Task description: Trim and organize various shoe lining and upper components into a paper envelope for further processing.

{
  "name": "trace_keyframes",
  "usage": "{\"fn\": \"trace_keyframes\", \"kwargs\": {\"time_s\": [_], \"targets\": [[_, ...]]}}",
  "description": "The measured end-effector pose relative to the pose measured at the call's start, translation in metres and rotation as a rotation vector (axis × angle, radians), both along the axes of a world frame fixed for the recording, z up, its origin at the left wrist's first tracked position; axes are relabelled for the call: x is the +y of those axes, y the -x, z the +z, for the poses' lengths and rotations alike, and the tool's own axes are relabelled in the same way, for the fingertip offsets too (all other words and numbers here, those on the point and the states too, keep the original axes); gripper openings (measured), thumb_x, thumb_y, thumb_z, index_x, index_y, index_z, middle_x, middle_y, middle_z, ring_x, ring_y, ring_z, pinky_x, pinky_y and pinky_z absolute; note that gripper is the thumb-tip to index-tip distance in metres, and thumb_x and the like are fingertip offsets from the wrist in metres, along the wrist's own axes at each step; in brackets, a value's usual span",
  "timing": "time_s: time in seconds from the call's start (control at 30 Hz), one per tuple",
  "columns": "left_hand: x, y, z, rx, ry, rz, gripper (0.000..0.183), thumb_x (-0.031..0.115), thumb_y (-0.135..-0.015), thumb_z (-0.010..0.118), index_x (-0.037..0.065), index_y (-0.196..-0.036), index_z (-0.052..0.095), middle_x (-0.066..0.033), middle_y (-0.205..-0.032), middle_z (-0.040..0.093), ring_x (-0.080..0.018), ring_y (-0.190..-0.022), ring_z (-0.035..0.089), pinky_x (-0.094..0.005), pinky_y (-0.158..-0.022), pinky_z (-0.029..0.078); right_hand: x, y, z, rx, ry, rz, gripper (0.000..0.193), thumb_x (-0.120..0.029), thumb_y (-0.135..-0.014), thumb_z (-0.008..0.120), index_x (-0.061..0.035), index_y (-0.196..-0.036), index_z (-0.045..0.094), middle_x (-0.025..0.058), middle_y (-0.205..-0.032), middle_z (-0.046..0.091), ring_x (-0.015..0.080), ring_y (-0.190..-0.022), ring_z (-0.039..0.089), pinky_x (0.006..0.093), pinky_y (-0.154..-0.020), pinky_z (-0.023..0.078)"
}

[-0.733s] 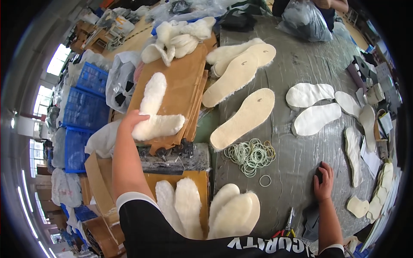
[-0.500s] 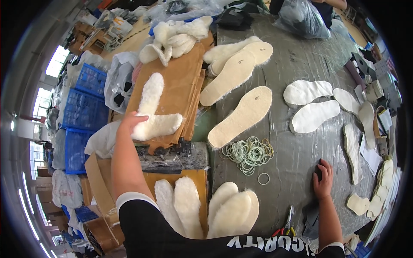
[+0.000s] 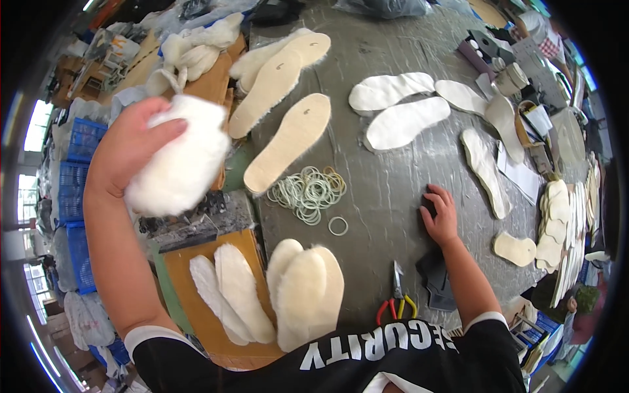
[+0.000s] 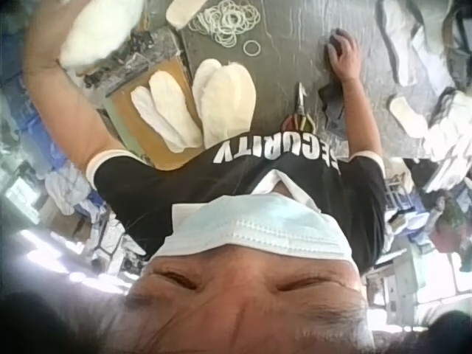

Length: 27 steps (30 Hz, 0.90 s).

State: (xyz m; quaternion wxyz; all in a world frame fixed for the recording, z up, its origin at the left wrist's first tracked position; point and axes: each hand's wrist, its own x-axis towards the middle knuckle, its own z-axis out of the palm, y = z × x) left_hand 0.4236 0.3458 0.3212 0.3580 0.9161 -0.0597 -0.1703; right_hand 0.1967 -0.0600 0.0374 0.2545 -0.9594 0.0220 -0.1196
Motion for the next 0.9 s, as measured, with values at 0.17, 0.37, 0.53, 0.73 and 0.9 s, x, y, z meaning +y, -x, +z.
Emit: {"fn": "trace_keyframes", "kwargs": {"time_s": [0.17,0.37,0.53,0.73,0.9], "targets": [[-0.118,0.064,0.010,0.095,0.180,-0.261,0.028,0.013,-0.080,0.066,0.001,-0.103,0.056,-0.0010,-0.088,0.060,-0.0068,-0.079,0.057,-0.0222,-0.068,0.048,-0.018,0.006,-0.004,-0.005,-0.454,-0.079,0.026,-0.010,-0.076,0.061,-0.0026,-0.101,0.057,0.0132,-0.117,0.054,0.0280,-0.107,0.051,0.0357,-0.091,0.041],[-0.190,0.104,-0.085,0.221,0.335,-0.489,0.033,0.019,-0.079,0.068,-0.001,-0.102,0.057,-0.0055,-0.088,0.062,-0.0097,-0.080,0.057,-0.0260,-0.069,0.048,-0.047,0.032,0.004,0.084,-1.808,-0.112,0.079,-0.063,-0.084,0.040,-0.0145,-0.141,0.015,0.0164,-0.141,0.022,0.0376,-0.112,0.048,0.0522,-0.086,0.045],[-0.205,0.113,-0.208,0.118,-0.046,-0.540,0.037,0.030,-0.083,0.060,0.000,-0.106,0.055,-0.0204,-0.104,0.060,-0.0326,-0.093,0.058,-0.0391,-0.083,0.045,-0.050,0.058,0.018,0.229,-1.761,-0.294,0.072,-0.056,-0.088,0.042,-0.0145,-0.141,0.018,0.0162,-0.139,0.028,0.0328,-0.106,0.053,0.0469,-0.084,0.047],[-0.107,0.062,-0.202,-0.476,-0.359,-0.222,0.024,0.018,-0.081,0.059,0.000,-0.097,0.059,-0.0206,-0.091,0.061,-0.0373,-0.091,0.055,-0.0435,-0.079,0.045,-0.066,0.077,0.021,0.068,-1.550,-0.369,0.045,-0.024,-0.093,0.048,-0.0059,-0.133,0.035,0.0135,-0.122,0.047,0.0217,-0.094,0.059,0.0357,-0.080,0.048],[0.017,0.009,-0.175,0.000,-0.876,0.187,0.025,0.011,-0.080,0.055,-0.001,-0.101,0.059,-0.0220,-0.102,0.059,-0.0361,-0.098,0.057,-0.0451,-0.086,0.045,-0.044,0.067,0.034,-0.037,-1.439,-0.309,0.026,-0.013,-0.092,0.048,-0.0016,-0.115,0.048,0.0093,-0.105,0.058,0.0157,-0.085,0.059,0.0297,-0.079,0.048]]}}
